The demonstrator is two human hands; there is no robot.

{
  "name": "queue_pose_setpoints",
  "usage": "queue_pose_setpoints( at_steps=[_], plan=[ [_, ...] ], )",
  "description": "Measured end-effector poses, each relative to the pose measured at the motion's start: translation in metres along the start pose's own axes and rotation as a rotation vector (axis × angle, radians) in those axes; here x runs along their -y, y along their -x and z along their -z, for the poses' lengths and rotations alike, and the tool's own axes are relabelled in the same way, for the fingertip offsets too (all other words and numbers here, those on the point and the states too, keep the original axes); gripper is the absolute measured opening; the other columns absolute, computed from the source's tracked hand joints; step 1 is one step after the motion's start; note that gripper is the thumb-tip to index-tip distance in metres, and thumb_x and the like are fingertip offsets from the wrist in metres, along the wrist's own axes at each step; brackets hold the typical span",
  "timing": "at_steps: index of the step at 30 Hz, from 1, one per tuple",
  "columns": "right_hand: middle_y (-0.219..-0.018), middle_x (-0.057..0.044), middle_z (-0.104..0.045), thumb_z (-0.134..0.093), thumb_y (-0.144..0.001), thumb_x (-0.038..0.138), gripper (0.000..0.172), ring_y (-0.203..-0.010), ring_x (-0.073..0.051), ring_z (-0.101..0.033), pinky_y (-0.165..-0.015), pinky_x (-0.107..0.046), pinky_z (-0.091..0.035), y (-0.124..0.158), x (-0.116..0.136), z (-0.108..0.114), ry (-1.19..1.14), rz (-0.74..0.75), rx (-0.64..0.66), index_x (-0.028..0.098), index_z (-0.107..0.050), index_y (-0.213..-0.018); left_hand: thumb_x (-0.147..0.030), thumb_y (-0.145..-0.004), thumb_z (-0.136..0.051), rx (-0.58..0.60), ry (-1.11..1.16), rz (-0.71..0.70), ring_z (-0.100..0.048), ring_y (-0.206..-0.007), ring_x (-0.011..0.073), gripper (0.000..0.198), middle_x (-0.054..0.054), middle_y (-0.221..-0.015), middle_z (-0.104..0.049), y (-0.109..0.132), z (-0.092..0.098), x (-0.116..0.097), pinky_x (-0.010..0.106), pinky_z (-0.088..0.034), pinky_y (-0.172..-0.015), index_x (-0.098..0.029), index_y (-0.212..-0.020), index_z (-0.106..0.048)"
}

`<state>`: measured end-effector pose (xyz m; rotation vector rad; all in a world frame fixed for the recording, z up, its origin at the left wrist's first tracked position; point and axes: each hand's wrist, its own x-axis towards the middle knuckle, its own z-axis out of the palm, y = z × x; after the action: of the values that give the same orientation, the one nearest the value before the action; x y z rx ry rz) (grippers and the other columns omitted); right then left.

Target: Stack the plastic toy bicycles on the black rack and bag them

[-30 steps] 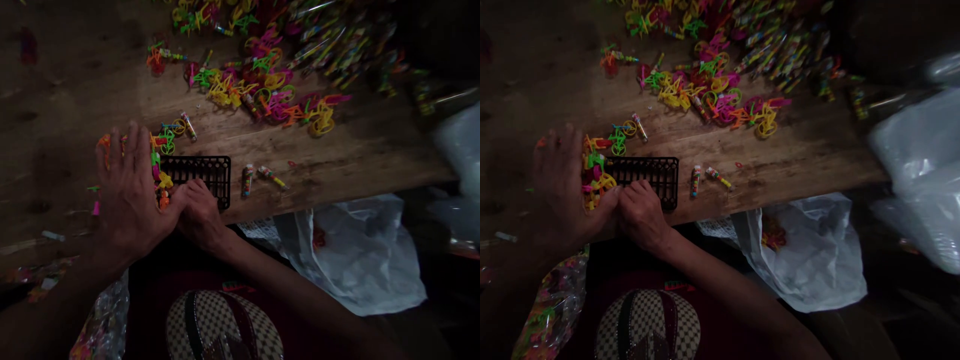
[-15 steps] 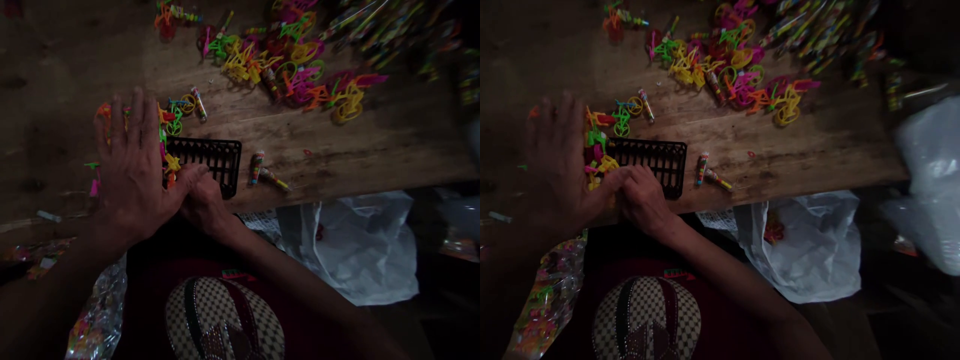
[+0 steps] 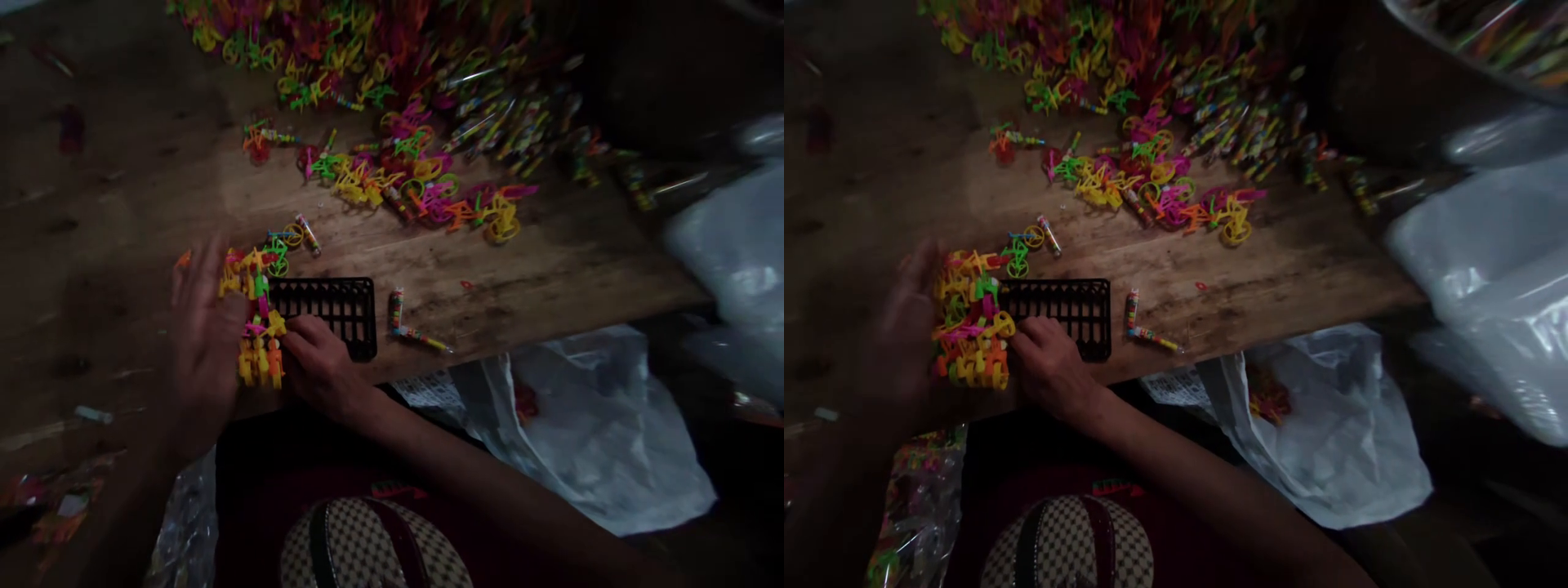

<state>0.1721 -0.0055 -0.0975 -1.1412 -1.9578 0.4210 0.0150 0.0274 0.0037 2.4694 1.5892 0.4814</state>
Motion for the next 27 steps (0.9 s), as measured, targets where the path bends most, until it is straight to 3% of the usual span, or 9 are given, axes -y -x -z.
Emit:
queue_pose_setpoints(
  at_steps=[4, 10, 12, 15, 17, 20, 23, 25, 27],
  plan=[
    [-0.090, -0.008, -0.062, -0.049, -0.098, 0.016, 0.017, -0.082, -0.021, -0.050, -0.072, -0.034, -0.044, -0.005, 0.000, 0.005, 0.061, 0.041, 0.077, 0.019, -0.062, -0.087, -0.043, -0.088, -0.058, -0.012, -0.070, 0.036, -0.018, -0.159, 0.0412, 0.087, 0.021, -0.167, -0.031, -0.005, -0.011, -0.015, 0.063, -0.012, -0.131, -0.008, -0.160, -0.026],
    [-0.091, -0.009, -0.065, -0.045, -0.104, 0.022, 0.025, -0.086, -0.024, -0.048, -0.078, -0.039, -0.039, -0.008, 0.003, 0.007, 0.228, 0.042, 0.118, 0.016, -0.068, -0.100, -0.027, -0.079, -0.054, 0.001, -0.185, 0.069, -0.023, -0.157, 0.0409, 0.085, 0.019, -0.167, -0.032, -0.011, -0.015, -0.021, 0.063, -0.016, -0.129, -0.008, -0.159, -0.032],
    [-0.093, -0.009, -0.066, -0.044, -0.105, 0.023, 0.027, -0.089, -0.024, -0.050, -0.081, -0.039, -0.039, -0.010, 0.006, 0.003, 0.252, 0.035, 0.134, 0.016, -0.069, -0.104, -0.029, -0.078, -0.053, 0.004, -0.184, 0.056, -0.025, -0.156, 0.0431, 0.085, 0.020, -0.166, -0.034, -0.013, -0.011, -0.019, 0.066, -0.018, -0.127, -0.009, -0.158, -0.033],
    [-0.099, -0.009, -0.068, -0.049, -0.105, 0.025, 0.022, -0.095, -0.024, -0.054, -0.086, -0.041, -0.041, -0.015, 0.006, 0.006, 0.241, 0.026, 0.222, 0.017, -0.069, -0.109, -0.037, -0.080, -0.049, 0.046, -0.187, 0.066, -0.026, -0.153, 0.0497, 0.086, 0.027, -0.164, -0.033, -0.020, -0.005, -0.020, 0.071, -0.018, -0.124, 0.001, -0.156, -0.035],
    [-0.104, -0.009, -0.070, -0.050, -0.105, 0.029, 0.024, -0.099, -0.024, -0.057, -0.090, -0.041, -0.042, -0.014, 0.002, 0.022, 0.196, 0.031, 0.223, 0.016, -0.068, -0.114, -0.041, -0.080, -0.046, 0.061, -0.184, 0.086, -0.027, -0.151, 0.0534, 0.088, 0.031, -0.163, -0.032, -0.024, -0.003, -0.021, 0.074, -0.019, -0.123, 0.006, -0.154, -0.036],
    [-0.108, -0.010, -0.072, -0.048, -0.107, 0.031, 0.028, -0.100, -0.021, -0.061, -0.093, -0.038, -0.045, 0.003, -0.006, 0.069, 0.148, 0.032, 0.057, 0.012, -0.065, -0.119, -0.044, -0.077, -0.048, 0.074, -0.164, 0.087, -0.026, -0.151, 0.0551, 0.092, 0.031, -0.163, -0.032, -0.025, -0.003, -0.019, 0.075, -0.019, -0.122, 0.006, -0.154, -0.034],
    [-0.102, -0.007, -0.072, -0.053, -0.103, 0.023, 0.018, -0.093, -0.020, -0.062, -0.083, -0.037, -0.047, 0.033, -0.022, 0.116, 0.248, -0.074, -0.075, 0.018, -0.066, -0.115, -0.048, -0.078, -0.053, 0.057, -0.156, 0.041, -0.025, -0.151, 0.0558, 0.097, 0.026, -0.166, -0.029, -0.022, -0.006, -0.012, 0.078, -0.019, -0.121, -0.003, -0.160, -0.028],
    [-0.101, -0.008, -0.071, -0.063, -0.099, 0.029, 0.019, -0.091, -0.023, -0.061, -0.079, -0.039, -0.047, 0.052, -0.037, 0.129, 0.328, -0.139, -0.045, 0.019, -0.068, -0.114, -0.054, -0.080, -0.054, 0.029, -0.151, 0.014, -0.025, -0.151, 0.0561, 0.099, 0.018, -0.170, -0.023, -0.019, -0.009, -0.007, 0.078, -0.019, -0.121, -0.013, -0.164, -0.020],
    [-0.094, -0.008, -0.069, -0.062, -0.099, 0.028, 0.016, -0.087, -0.023, -0.059, -0.076, -0.038, -0.046, 0.062, -0.056, 0.128, 0.371, -0.143, -0.039, 0.019, -0.071, -0.108, -0.057, -0.083, -0.054, 0.001, -0.143, -0.007, -0.024, -0.152, 0.0555, 0.101, 0.010, -0.173, -0.017, -0.016, -0.011, -0.002, 0.076, -0.018, -0.123, -0.021, -0.167, -0.010]
  ],
)
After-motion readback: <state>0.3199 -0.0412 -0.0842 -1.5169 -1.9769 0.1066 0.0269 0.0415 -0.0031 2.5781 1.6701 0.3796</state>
